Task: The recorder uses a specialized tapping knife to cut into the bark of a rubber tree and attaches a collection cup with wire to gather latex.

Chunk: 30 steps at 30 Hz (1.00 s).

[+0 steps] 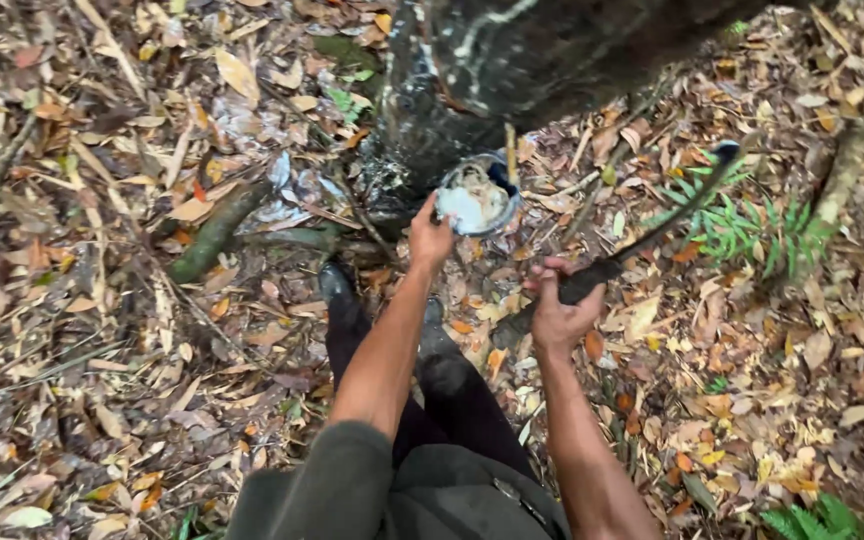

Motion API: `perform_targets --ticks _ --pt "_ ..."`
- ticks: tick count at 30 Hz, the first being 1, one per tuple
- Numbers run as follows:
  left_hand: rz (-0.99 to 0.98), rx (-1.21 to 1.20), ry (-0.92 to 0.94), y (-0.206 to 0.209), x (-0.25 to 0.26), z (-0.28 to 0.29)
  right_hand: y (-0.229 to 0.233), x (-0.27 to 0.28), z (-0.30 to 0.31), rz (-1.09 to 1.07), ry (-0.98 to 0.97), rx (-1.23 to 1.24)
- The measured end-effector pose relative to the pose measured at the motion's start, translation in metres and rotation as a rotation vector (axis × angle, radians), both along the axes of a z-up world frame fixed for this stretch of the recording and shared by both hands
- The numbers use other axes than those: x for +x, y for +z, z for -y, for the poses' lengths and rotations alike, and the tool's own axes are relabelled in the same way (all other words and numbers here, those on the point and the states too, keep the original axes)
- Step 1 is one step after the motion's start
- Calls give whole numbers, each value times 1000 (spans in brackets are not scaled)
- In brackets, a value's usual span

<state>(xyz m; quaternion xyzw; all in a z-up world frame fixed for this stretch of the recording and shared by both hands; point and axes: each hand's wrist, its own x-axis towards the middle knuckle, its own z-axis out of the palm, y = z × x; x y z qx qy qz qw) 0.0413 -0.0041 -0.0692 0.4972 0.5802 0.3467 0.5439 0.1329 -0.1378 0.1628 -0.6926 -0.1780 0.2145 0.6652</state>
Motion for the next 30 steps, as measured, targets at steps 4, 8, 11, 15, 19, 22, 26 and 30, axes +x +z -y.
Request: perform_targets --ticks 4,8,11,15,19,22,26,30 --pt "-120 -51 -4 4 6 -1 -6 7 17 44 63 -22" --pt "-165 -241 -3 16 1 -13 -9 7 24 29 156 -23" --pt "-146 -289 -13 30 -1 -11 -11 4 33 31 203 15" --pt "-152 -267 -59 65 -19 -7 -16 -8 42 108 346 82" --pt "-146 -49 -72 83 -70 7 -8 -39 27 157 458 -91" --pt "-192 271 -59 143 -125 -14 -3 -67 -11 203 638 -213" --pt "-214 524 43 268 -212 -64 51 -122 -97 192 681 -95" --pt "-330 730 136 336 -291 -110 76 -188 -189 84 658 156"
